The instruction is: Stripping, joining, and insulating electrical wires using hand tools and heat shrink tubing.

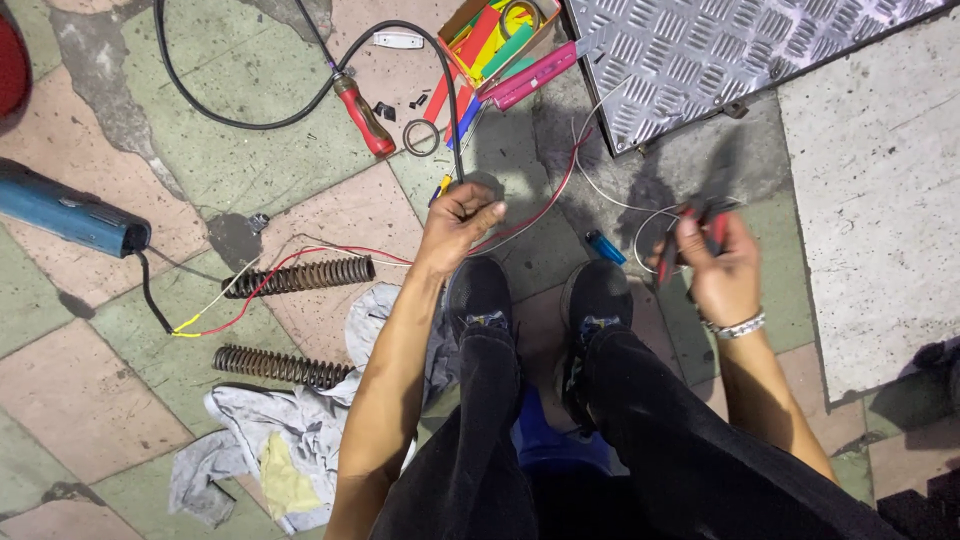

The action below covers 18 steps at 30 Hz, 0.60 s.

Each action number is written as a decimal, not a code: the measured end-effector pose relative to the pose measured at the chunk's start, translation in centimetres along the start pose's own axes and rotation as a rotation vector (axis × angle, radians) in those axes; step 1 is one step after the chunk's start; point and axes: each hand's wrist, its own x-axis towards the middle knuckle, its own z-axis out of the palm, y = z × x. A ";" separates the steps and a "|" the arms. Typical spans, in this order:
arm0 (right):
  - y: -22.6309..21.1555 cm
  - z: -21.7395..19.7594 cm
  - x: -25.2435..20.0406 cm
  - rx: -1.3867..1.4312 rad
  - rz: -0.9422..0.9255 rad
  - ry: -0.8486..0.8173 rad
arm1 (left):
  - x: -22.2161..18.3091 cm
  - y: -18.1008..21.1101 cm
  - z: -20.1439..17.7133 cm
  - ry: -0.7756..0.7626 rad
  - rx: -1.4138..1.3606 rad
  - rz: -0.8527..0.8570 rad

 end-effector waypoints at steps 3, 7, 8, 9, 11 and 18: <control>5.6 -0.3 0.8 -0.260 -0.331 -0.091 | -0.8 1.4 1.3 0.027 0.115 0.035; 0.7 4.4 -1.3 -0.298 -0.152 -0.147 | -2.0 2.5 2.4 0.103 0.183 0.016; 0.6 5.1 -1.4 -0.363 -0.101 -0.171 | -2.2 2.9 2.6 0.115 0.250 0.028; 0.6 5.7 -1.5 -0.430 -0.052 -0.190 | -2.4 3.3 2.9 0.123 0.314 0.043; 1.9 6.3 -2.0 -0.426 -0.018 -0.217 | -2.2 2.3 2.5 0.097 0.320 0.076; 0.6 7.2 -2.0 -0.447 -0.011 -0.261 | -2.1 4.3 4.7 0.021 0.209 0.066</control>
